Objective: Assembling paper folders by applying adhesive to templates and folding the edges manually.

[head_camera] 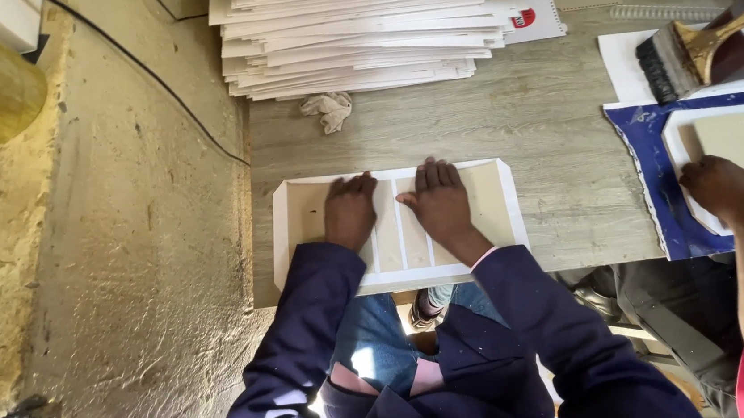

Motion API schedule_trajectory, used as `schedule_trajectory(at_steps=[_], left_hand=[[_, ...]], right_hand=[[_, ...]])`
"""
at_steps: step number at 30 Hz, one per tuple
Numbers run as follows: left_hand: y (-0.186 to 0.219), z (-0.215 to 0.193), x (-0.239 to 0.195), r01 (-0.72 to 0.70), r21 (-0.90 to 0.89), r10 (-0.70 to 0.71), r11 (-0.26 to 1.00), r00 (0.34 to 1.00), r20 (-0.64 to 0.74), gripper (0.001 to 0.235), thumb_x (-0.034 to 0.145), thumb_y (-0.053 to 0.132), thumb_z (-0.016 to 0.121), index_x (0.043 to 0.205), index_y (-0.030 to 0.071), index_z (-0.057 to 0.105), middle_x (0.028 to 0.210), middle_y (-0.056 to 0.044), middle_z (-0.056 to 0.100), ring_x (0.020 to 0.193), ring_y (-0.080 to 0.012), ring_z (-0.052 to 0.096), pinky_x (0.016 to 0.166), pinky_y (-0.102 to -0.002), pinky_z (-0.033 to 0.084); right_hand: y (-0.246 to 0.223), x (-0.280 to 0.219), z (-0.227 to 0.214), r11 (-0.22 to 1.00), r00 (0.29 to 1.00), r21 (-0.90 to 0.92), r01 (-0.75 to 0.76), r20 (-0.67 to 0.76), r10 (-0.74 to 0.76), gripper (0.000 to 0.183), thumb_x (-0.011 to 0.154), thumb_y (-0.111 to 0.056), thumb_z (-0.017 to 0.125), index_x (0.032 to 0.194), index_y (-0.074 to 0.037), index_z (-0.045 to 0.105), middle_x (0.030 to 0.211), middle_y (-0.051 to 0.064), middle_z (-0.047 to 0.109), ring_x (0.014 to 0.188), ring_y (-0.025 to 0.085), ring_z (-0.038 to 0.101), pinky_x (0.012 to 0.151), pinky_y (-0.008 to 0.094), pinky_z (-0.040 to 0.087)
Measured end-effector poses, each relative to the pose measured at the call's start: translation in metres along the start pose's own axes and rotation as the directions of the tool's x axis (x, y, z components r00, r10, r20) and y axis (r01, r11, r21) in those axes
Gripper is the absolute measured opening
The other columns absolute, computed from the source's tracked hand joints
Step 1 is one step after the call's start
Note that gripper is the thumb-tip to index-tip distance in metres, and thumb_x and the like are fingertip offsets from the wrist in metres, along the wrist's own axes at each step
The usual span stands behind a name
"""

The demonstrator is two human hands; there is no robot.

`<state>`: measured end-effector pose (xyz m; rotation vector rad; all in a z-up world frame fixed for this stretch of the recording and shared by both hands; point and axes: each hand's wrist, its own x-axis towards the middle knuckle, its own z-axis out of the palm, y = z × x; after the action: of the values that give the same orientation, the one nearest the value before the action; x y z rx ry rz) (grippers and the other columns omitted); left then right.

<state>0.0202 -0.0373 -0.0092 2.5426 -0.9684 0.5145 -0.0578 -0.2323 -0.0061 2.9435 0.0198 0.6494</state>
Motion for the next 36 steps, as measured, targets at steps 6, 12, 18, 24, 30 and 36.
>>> schedule_trajectory(at_steps=[6,12,18,24,30,36], left_hand=[[-0.025,-0.03,-0.008,-0.021,0.106,0.021,0.994,1.0,0.004,0.039,0.106,0.03,0.064,0.138,0.008,0.072,0.139,-0.017,0.073,0.134,-0.0347,0.068,0.12,-0.052,0.047],[-0.027,-0.022,-0.012,0.018,0.056,-0.01,0.998,0.991,-0.136,0.03,0.094,0.02,0.07,0.119,0.01,0.083,0.122,-0.013,0.081,0.12,-0.0299,0.076,0.104,-0.04,0.06],[-0.026,-0.018,-0.018,0.026,0.095,-0.005,0.995,0.975,-0.221,0.025,0.086,0.015,0.072,0.106,0.013,0.086,0.112,-0.011,0.084,0.108,-0.0268,0.08,0.094,-0.035,0.064],[-0.034,-0.05,-0.013,0.013,0.018,-0.014,1.0,0.998,0.057,0.028,0.099,0.016,0.068,0.124,0.012,0.08,0.131,-0.013,0.079,0.121,-0.0303,0.076,0.102,-0.043,0.061],[-0.045,-0.056,-0.012,0.074,0.146,-0.072,0.987,0.997,-0.017,0.065,0.104,0.046,0.065,0.152,0.002,0.059,0.161,-0.023,0.053,0.149,-0.0409,0.051,0.128,-0.056,0.032],[-0.051,-0.033,-0.017,0.096,0.061,-0.091,0.994,0.993,-0.079,0.055,0.098,0.043,0.071,0.138,0.005,0.072,0.14,-0.019,0.07,0.134,-0.0381,0.066,0.115,-0.051,0.052]], right_hand=[[0.003,-0.008,0.027,0.999,0.993,-0.043,0.002,-0.114,-0.007,0.065,0.109,-0.06,0.055,0.118,-0.001,0.081,0.12,0.026,0.078,0.109,0.041,0.077,0.106,0.049,0.051],[0.039,0.008,-0.04,0.974,0.947,0.222,-0.041,0.319,-0.033,0.071,0.099,-0.066,0.063,0.144,-0.011,0.069,0.141,0.015,0.073,0.131,0.035,0.069,0.126,0.055,0.035],[0.025,-0.018,-0.017,0.995,0.965,-0.04,-0.089,0.244,0.096,0.074,0.112,-0.064,0.044,0.148,-0.004,0.066,0.149,0.027,0.064,0.136,0.044,0.063,0.124,0.053,0.033],[0.059,-0.003,-0.054,0.983,0.937,0.122,-0.139,0.336,0.091,0.087,0.091,-0.078,0.065,0.15,-0.013,0.064,0.145,0.021,0.067,0.137,0.04,0.063,0.12,0.052,0.038],[0.045,-0.014,-0.057,0.972,0.927,-0.097,-0.213,0.294,0.233,0.105,0.098,-0.086,0.045,0.149,0.004,0.06,0.15,0.034,0.061,0.143,0.046,0.058,0.124,0.052,0.033],[0.05,0.02,-0.033,0.98,0.856,-0.197,-0.013,0.505,0.113,0.099,0.104,-0.081,0.036,0.14,0.005,0.068,0.136,0.032,0.071,0.115,0.044,0.075,0.102,0.053,0.049]])
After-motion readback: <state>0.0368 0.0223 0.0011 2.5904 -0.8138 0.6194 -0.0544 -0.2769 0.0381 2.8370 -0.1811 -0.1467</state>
